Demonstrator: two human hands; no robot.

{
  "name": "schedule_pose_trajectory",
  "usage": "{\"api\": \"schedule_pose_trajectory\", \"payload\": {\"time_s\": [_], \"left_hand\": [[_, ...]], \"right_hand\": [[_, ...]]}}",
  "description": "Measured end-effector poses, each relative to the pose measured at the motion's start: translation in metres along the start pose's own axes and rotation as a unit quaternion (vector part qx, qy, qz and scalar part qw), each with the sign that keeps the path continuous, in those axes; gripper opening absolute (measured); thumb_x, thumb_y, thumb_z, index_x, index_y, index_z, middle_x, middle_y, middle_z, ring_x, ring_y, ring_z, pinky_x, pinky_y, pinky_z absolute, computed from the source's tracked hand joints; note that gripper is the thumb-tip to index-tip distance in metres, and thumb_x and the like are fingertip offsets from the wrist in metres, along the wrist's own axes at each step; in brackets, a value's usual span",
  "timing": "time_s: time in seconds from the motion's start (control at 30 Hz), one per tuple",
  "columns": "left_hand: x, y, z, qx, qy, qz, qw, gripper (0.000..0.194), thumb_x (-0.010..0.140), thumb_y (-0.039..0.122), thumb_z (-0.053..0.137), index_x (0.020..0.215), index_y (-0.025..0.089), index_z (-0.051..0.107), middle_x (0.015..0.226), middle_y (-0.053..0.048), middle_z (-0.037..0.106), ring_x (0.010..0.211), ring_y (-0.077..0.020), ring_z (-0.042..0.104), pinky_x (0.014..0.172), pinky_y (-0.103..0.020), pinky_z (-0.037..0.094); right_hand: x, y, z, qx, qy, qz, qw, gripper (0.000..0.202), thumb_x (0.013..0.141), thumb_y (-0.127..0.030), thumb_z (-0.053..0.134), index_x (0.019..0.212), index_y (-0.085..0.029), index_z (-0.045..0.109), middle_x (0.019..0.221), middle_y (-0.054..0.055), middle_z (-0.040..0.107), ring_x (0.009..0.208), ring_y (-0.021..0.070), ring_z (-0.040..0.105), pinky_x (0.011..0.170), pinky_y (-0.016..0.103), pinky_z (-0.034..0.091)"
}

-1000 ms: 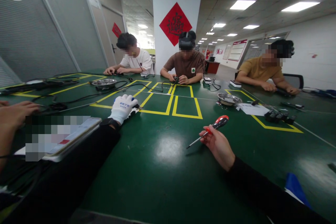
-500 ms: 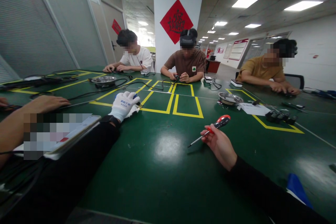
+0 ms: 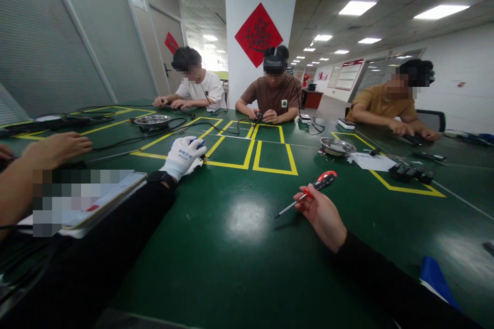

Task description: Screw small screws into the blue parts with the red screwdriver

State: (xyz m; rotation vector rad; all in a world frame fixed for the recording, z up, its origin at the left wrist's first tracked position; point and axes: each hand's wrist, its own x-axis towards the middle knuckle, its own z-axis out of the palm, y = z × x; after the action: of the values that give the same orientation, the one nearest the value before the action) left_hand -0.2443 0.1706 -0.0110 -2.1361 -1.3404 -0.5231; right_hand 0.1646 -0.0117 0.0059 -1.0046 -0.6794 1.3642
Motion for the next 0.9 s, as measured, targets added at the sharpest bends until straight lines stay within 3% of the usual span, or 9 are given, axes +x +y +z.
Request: {"api": "schedule_pose_trajectory", "payload": {"time_s": [0.37,0.9], "left_hand": [[0.0023,0.0028,-0.0041,0.090,-0.035,-0.001,0.995,0.030,0.080,0.029,0.054,0.108,0.025,0.064,0.129,-0.014,0.052,0.115,-0.0367,0.045,0.083,-0.049,0.037],[0.0026,0.0024,-0.0039,0.030,-0.043,-0.026,0.998,0.031,0.082,0.020,0.053,0.111,0.029,0.063,0.133,-0.009,0.051,0.120,-0.0325,0.044,0.090,-0.047,0.036]], "right_hand": [[-0.0059,-0.0059,0.0052,-0.006,0.013,0.011,1.000,0.016,0.093,-0.027,0.048,0.086,-0.015,0.056,0.067,0.004,0.065,0.059,0.0134,0.060,0.058,0.023,0.050],[0.0000,-0.0015,0.0011,0.006,0.003,0.003,1.000,0.015,0.090,-0.028,0.052,0.082,-0.015,0.058,0.067,0.005,0.066,0.059,0.0136,0.060,0.056,0.023,0.050]]}}
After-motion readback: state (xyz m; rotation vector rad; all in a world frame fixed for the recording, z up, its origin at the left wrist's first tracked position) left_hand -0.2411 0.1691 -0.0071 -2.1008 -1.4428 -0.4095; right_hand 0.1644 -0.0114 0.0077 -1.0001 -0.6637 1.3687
